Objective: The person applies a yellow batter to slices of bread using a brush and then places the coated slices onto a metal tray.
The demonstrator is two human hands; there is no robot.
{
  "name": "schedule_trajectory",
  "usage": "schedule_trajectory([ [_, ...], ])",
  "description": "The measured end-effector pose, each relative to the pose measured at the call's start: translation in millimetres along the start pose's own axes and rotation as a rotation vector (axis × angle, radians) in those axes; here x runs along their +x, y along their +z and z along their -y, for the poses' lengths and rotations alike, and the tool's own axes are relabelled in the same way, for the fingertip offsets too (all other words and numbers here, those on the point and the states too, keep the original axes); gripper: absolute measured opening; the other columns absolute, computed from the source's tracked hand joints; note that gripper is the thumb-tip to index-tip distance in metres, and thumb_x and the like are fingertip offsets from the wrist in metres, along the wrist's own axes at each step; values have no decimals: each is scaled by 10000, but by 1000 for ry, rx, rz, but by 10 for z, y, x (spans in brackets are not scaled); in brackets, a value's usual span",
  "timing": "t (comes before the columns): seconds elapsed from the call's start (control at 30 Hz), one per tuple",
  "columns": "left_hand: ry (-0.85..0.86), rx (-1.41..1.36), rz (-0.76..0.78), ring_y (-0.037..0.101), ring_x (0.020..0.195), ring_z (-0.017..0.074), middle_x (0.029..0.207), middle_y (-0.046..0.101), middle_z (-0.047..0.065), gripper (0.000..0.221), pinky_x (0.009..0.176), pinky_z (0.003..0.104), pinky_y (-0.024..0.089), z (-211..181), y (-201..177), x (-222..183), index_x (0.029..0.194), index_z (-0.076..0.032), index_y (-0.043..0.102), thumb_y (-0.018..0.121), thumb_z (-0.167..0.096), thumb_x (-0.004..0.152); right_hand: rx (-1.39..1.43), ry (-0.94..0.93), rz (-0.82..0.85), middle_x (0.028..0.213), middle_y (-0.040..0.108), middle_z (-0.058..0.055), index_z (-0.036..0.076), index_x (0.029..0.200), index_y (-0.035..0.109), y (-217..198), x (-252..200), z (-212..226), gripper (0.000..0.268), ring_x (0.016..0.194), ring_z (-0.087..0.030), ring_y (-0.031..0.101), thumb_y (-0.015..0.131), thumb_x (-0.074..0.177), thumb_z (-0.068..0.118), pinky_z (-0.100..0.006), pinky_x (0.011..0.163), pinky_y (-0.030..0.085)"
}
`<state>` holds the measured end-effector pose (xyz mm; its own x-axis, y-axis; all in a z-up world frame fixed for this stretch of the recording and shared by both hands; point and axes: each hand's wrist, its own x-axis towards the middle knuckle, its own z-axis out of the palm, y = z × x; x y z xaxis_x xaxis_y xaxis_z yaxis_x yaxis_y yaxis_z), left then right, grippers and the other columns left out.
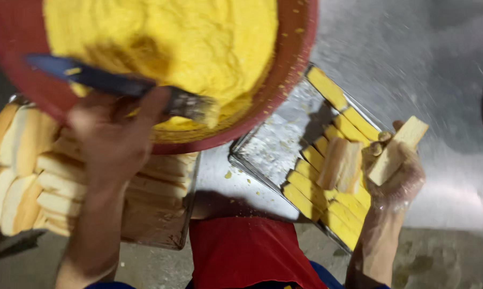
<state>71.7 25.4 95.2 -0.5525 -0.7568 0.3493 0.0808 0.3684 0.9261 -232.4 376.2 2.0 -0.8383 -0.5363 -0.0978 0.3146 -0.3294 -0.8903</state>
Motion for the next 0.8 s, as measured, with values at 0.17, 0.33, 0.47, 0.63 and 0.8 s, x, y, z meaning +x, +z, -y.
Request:
schedule_trajectory([
  [0.17,-80,111,221,800,933,220,979,760,158,173,782,348,665,233,184,125,1032,23,709,698,-149,1020,491,315,142,1098,660,-246,-52,1373,491,232,124,-128,469,949,-333,698,592,1099,314,-434,900,585],
  [0.33,120,113,354,756,815,218,978,757,178,133,691,328,651,635,459,301,1017,17,709,694,-114,1035,240,244,42,1131,615,-200,-81,1420,494,428,227,-318,498,961,-326,616,548,1138,326,-462,944,532],
  [0.47,-275,175,604,660,545,232,789,756,156,165,483,377,532,788,673,357,916,10,717,677,-135,985,241,228,83,1142,597,-190,-68,1411,482,646,194,-400,511,981,-307,594,523,1126,354,-450,966,526],
  [0.63,-320,223,633,688,613,233,855,749,167,158,528,355,555,819,760,331,978,4,703,669,-151,972,128,244,23,1089,570,-145,-42,1481,465,804,216,-476,524,962,-283,565,504,1136,350,-439,920,513],
  [0.8,-429,-201,392,799,887,252,1011,750,193,191,663,320,715,711,430,476,1009,10,687,666,-180,1003,185,209,54,1111,604,-155,-31,1503,467,931,164,-426,544,954,-276,597,481,1141,375,-416,853,525],
])
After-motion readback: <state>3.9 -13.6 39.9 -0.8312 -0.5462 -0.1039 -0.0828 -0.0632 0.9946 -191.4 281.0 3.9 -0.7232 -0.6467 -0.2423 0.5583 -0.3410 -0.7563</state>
